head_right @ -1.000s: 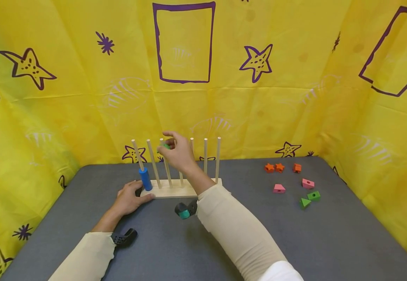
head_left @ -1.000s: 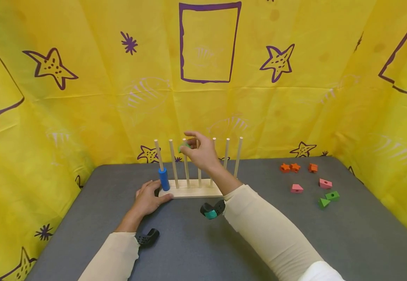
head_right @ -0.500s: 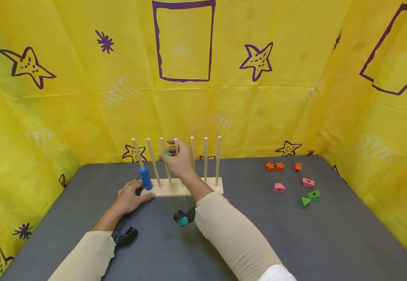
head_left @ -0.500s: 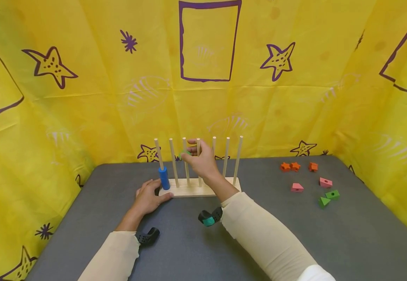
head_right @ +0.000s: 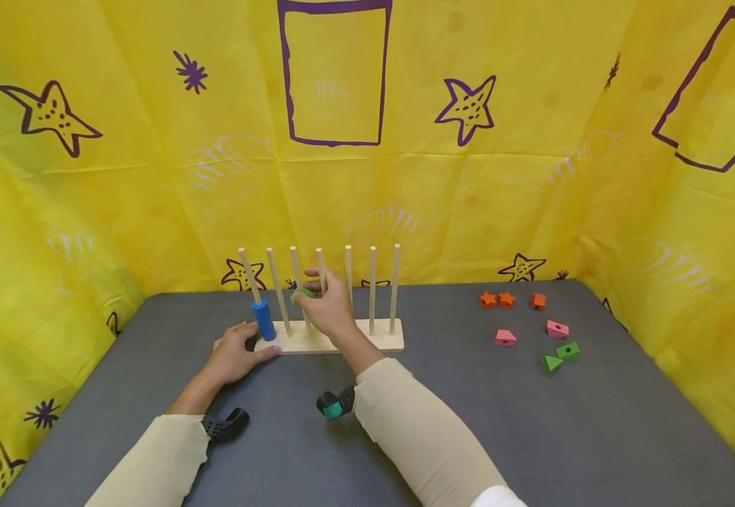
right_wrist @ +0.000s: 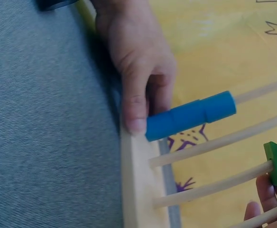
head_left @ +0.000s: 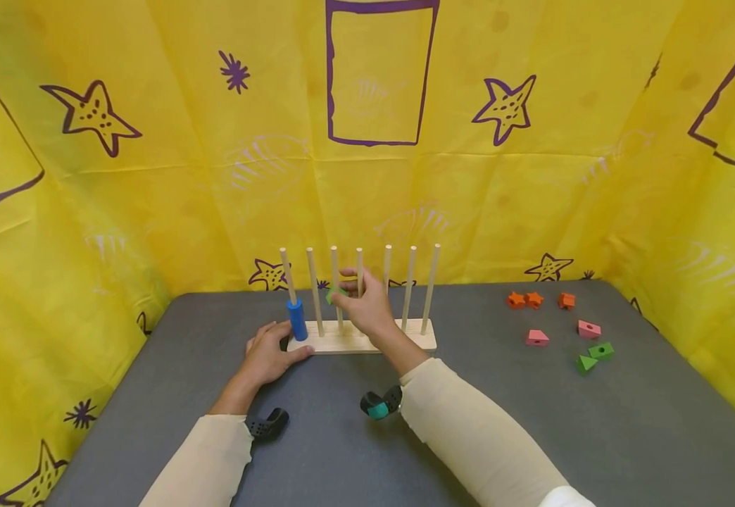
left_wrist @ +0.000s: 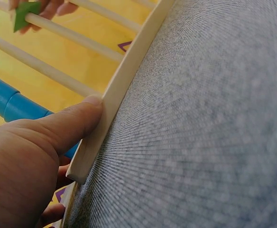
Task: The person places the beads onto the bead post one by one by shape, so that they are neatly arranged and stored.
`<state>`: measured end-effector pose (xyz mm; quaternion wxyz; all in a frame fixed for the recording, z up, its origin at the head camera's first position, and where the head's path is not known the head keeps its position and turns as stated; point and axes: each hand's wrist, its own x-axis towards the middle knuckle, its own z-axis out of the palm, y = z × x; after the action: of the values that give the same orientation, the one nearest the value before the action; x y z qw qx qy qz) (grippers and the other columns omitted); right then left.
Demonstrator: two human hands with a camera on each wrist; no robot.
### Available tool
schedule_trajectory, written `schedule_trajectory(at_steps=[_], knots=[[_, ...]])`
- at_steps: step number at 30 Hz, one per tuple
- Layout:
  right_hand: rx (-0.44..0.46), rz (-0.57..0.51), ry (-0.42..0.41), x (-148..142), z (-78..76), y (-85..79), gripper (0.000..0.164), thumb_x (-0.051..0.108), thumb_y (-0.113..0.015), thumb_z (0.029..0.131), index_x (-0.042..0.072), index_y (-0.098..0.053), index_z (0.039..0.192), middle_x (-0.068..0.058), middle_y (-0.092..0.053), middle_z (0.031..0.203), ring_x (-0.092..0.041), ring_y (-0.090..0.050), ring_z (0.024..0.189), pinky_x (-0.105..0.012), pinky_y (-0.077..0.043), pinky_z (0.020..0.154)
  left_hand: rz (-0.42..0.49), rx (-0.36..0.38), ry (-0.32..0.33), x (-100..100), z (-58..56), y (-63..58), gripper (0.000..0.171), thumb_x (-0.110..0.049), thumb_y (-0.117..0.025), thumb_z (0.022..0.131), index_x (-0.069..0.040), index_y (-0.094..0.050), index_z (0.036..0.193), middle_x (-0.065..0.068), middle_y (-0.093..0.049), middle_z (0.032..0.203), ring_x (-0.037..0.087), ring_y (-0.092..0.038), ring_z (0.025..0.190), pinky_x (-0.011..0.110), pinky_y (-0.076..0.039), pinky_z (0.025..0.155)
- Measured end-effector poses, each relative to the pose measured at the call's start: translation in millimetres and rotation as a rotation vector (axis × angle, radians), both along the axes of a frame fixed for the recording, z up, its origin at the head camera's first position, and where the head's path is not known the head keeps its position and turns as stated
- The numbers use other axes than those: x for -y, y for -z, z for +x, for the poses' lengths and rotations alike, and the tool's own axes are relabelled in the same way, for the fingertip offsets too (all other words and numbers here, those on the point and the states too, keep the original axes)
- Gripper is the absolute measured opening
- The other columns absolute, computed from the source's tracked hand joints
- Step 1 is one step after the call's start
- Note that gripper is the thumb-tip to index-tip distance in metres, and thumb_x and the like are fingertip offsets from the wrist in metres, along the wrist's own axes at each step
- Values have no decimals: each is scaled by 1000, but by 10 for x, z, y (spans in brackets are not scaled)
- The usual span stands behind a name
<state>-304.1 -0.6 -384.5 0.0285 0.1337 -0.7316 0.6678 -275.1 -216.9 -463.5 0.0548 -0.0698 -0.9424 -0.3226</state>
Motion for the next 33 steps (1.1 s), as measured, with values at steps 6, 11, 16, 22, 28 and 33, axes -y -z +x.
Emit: schedule_trajectory(at_steps=[6, 11, 16, 22, 28, 33], knots=[[-11, 13, 8, -3, -2, 129, 40, 8, -75, 84, 10, -59, 121, -8, -65, 107, -24, -62, 99, -38, -51, 83, 12, 4, 3, -17, 8, -16, 62, -39, -75, 84, -4, -58, 132, 19, -50, 138, 45, -24, 135, 63, -12, 102], [-27, 23, 17, 12, -4, 222, 41, 5, -75, 83, 6, -59, 120, -11, -66, 106, -26, -63, 97, -37, -51, 83, 12, 7, -2, -25, 10, -18, 63, -39, -75, 84, -4, -58, 133, 19, -51, 138, 45, -24, 135, 63, -12, 102], [-8, 49, 15, 8, 6, 323, 43, 5, -74, 83, 6, -58, 122, -10, -67, 105, -26, -63, 97, -38, -51, 83, 5, -4, -2, -18, 7, -9, 64, -40, -75, 84, -4, -57, 134, 20, -50, 138, 45, -24, 135, 63, -13, 102], [15, 55, 15, 6, 12, 421, 43, 1, -74, 81, 6, -59, 121, -11, -68, 102, -26, -64, 95, -39, -51, 81, -5, -12, 0, -12, 1, -3, 64, -39, -75, 84, -3, -57, 134, 21, -49, 139, 45, -24, 136, 63, -13, 102], [54, 87, -3, 4, 15, 495, 45, -3, -73, 81, 6, -57, 121, -11, -67, 102, -26, -63, 94, -37, -52, 77, -4, -4, -4, -12, 6, -7, 65, -39, -75, 84, -2, -56, 134, 21, -49, 139, 45, -24, 136, 62, -13, 102], [56, 141, 4, 8, 13, 555, 43, -4, -73, 80, 3, -57, 119, -11, -68, 101, -25, -64, 93, -36, -52, 78, -6, -4, -4, -10, 17, -12, 65, -39, -75, 84, -1, -56, 134, 22, -49, 139, 45, -24, 135, 62, -13, 102]])
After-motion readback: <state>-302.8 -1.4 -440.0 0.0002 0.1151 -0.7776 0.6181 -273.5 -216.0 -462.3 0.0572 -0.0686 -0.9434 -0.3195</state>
